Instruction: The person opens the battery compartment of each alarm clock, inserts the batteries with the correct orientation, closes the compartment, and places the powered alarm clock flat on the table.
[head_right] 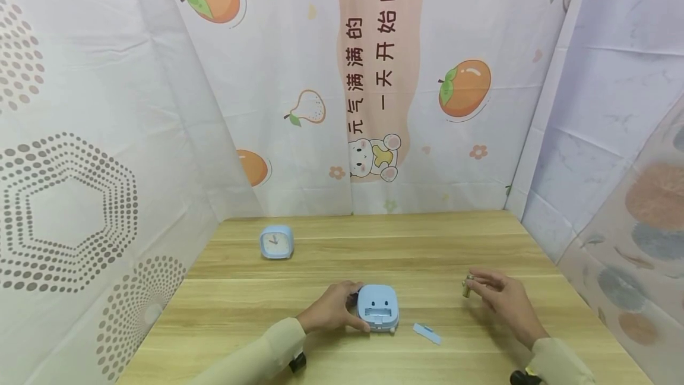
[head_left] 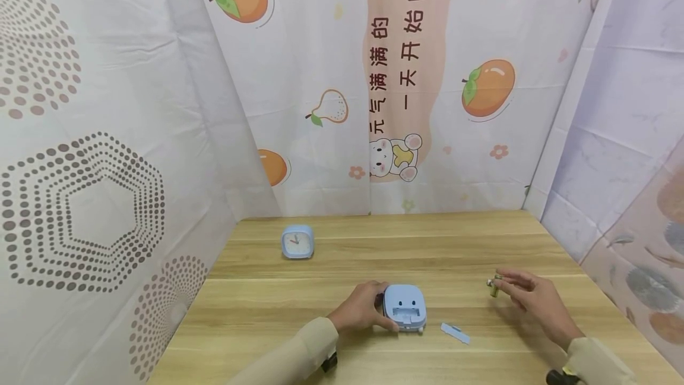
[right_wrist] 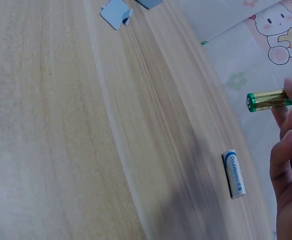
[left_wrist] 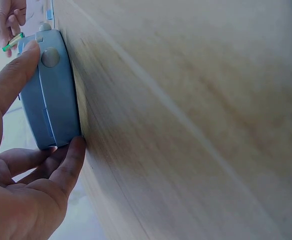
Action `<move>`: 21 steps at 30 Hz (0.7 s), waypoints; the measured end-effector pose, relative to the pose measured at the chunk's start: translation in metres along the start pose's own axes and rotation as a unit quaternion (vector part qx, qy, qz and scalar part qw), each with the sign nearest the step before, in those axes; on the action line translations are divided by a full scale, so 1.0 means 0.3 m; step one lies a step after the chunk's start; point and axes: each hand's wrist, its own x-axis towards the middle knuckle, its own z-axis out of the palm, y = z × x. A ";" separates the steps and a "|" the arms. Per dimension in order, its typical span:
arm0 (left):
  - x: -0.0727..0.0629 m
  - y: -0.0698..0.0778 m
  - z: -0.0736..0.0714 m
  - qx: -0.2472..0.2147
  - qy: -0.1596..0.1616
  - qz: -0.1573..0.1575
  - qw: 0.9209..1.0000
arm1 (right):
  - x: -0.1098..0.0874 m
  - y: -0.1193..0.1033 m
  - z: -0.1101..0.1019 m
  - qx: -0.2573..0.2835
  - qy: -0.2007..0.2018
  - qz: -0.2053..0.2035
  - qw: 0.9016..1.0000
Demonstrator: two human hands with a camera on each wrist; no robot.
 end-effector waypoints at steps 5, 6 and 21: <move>0.000 0.001 -0.001 0.005 0.000 0.000 1.000 | 0.001 0.003 0.007 0.010 -0.032 -0.031 0.999; 0.000 0.001 -0.001 0.007 0.000 0.000 1.000 | 0.001 0.006 0.008 0.022 -0.043 -0.044 0.998; 0.000 -0.007 -0.001 -0.002 0.000 0.012 1.000 | -0.009 -0.004 0.023 0.068 -0.116 -0.030 0.990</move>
